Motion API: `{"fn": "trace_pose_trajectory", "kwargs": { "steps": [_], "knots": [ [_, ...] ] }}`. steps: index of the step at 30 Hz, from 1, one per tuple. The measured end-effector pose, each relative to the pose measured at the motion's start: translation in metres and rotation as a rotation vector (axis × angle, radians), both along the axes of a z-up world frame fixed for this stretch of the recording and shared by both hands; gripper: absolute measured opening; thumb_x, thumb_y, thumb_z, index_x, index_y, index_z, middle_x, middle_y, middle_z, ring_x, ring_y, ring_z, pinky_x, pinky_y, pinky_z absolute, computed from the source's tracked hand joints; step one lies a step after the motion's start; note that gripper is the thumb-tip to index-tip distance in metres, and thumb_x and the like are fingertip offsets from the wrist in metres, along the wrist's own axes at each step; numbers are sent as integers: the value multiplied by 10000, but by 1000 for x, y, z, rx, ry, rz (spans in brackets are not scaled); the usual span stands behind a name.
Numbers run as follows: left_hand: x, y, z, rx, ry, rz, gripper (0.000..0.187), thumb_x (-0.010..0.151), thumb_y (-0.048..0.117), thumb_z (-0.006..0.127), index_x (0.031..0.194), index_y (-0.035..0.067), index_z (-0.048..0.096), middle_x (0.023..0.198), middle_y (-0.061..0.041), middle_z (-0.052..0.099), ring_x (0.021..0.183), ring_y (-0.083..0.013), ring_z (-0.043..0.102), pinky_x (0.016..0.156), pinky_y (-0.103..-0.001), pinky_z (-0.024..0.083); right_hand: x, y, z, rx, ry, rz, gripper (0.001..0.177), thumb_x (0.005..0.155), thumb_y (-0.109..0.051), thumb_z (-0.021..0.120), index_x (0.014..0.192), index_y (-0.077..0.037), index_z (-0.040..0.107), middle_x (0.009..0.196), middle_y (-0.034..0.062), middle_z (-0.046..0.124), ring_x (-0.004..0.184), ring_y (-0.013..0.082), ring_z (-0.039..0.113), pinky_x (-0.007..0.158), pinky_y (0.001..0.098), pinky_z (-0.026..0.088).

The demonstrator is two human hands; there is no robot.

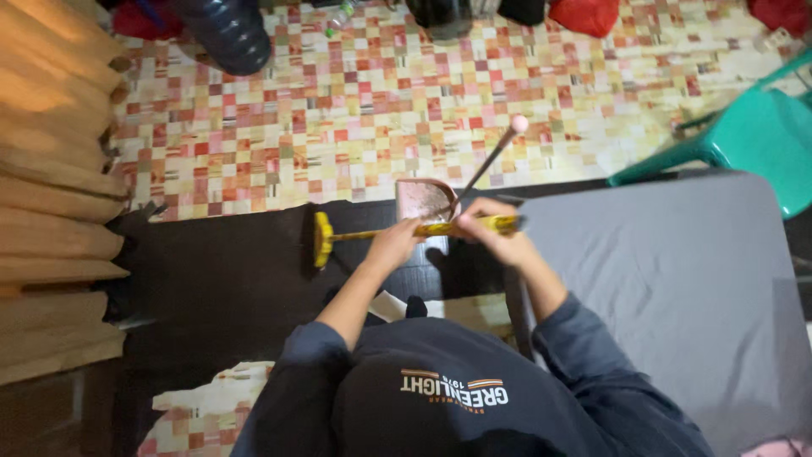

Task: The person sweeps a dark mat on a patterned floor using a yellow broom and a pink dustpan. They repeatedly sweep debris into the dustpan and occasionally adjust the broom handle.

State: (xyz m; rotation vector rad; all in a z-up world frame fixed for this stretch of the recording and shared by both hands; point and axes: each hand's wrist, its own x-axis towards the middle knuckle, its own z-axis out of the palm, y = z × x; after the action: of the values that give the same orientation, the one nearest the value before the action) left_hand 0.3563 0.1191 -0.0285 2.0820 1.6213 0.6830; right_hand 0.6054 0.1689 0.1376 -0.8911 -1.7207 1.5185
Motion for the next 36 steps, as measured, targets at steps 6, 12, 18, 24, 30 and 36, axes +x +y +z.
{"fn": "trace_pose_trajectory", "kwargs": {
  "steps": [6,12,18,24,30,36],
  "knots": [
    [99,23,56,-100,34,-218,322,980,364,634,1200,132,594,1126,-93,707,1093,-304,679,784,-452,549,98,-28,82,49,-73,-121,453,962,-259,709,1327,-44,549,1093,101,680,977,137,655,855,308,549],
    [99,33,85,123,-13,-180,357,941,360,656,1189,117,575,1058,-101,704,909,-330,711,691,-474,550,255,-103,-33,129,-1252,-311,891,755,-579,759,1504,-193,469,1352,203,614,1202,413,625,972,495,530],
    [85,36,88,68,-44,-142,318,945,327,676,1167,120,583,1026,-91,713,927,-329,713,691,-482,547,244,-258,-130,-580,-1231,-604,1404,510,-579,966,1590,-155,175,1492,325,279,1303,506,478,940,550,576],
    [78,29,88,231,-75,-131,320,912,284,667,1167,121,564,1094,-116,699,954,-333,701,727,-458,559,199,-229,-157,-274,-1146,-714,861,742,-529,790,1469,-184,484,1405,282,479,1206,476,603,1035,511,544],
    [41,17,114,37,-21,-15,335,954,338,658,1198,128,565,1072,-98,707,954,-344,700,694,-480,551,207,-232,-148,-186,-1337,-827,780,717,-500,808,1386,-179,567,1314,268,525,1175,475,569,973,554,501],
    [27,14,124,-24,-24,61,301,1002,341,641,1218,146,563,1100,-101,710,931,-345,700,712,-483,547,212,-208,-146,-8,-1341,-823,687,710,-398,825,1347,-224,633,1264,240,554,1110,444,573,930,538,491]
  ]
}}
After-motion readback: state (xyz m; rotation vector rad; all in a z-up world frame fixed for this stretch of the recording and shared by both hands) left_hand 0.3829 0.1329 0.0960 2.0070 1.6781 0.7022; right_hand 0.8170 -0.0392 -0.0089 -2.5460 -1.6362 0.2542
